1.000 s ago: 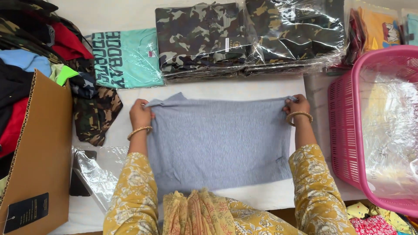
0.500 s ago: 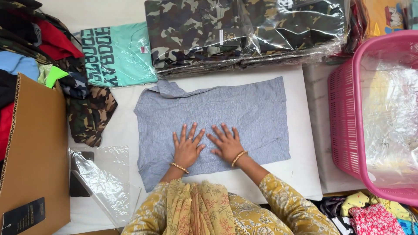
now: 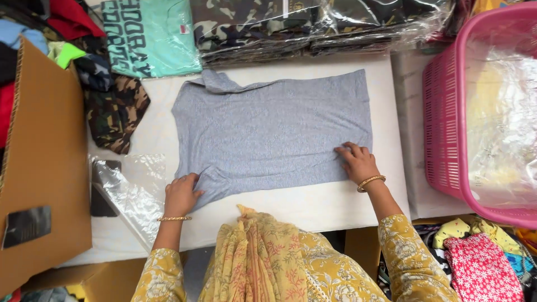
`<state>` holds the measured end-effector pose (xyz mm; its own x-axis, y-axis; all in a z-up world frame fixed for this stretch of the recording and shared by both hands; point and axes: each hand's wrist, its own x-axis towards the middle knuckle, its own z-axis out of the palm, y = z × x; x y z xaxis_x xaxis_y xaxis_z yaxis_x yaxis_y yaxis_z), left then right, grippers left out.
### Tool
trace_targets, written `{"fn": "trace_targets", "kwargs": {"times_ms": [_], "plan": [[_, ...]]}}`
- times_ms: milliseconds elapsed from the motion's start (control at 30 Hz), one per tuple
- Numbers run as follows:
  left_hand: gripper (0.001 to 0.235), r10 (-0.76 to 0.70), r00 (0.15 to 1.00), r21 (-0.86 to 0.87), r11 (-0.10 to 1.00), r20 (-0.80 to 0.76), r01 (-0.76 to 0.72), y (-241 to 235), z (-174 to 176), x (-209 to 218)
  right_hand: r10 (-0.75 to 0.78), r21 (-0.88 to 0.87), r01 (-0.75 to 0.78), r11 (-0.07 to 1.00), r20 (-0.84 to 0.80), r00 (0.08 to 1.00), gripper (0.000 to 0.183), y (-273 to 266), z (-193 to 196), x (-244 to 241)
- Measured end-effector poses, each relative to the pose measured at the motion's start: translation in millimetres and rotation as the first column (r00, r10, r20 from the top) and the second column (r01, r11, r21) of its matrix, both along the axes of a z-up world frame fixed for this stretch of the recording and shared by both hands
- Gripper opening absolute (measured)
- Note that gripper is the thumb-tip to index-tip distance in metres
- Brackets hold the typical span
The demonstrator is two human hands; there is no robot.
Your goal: The person folds a camouflage-patterned garment, a light blue t-shirt, and a gray t-shirt on a white table. Each item is folded neatly and then placed into a clear plastic bag. The person stacks the packaged items on the table.
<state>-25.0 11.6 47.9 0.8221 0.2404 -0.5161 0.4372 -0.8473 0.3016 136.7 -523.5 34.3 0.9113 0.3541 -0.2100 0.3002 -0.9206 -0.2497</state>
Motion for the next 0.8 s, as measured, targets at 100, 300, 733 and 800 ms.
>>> {"fn": "trace_targets", "kwargs": {"times_ms": [100,300,733,800], "plan": [[0.039,-0.056,0.998,0.09,0.994,0.008,0.055,5,12,-24,-0.001,-0.038,-0.003,0.999,-0.096,0.995,0.04,-9,-7,-17],[0.033,-0.22,0.897,-0.126,0.95,0.385,0.287,2,20,-100,0.033,0.02,-0.034,0.999,0.039,0.999,0.019,-56,0,-92],[0.02,-0.129,0.991,-0.351,0.93,-0.033,0.109,20,43,-34,-0.172,0.276,0.208,0.938,-0.151,0.973,0.014,-79,0,-61],[0.021,-0.095,0.995,-0.307,0.946,0.035,0.102,28,56,13,-0.216,0.306,0.276,0.911,-0.215,0.952,0.015,-69,5,-31]]}}
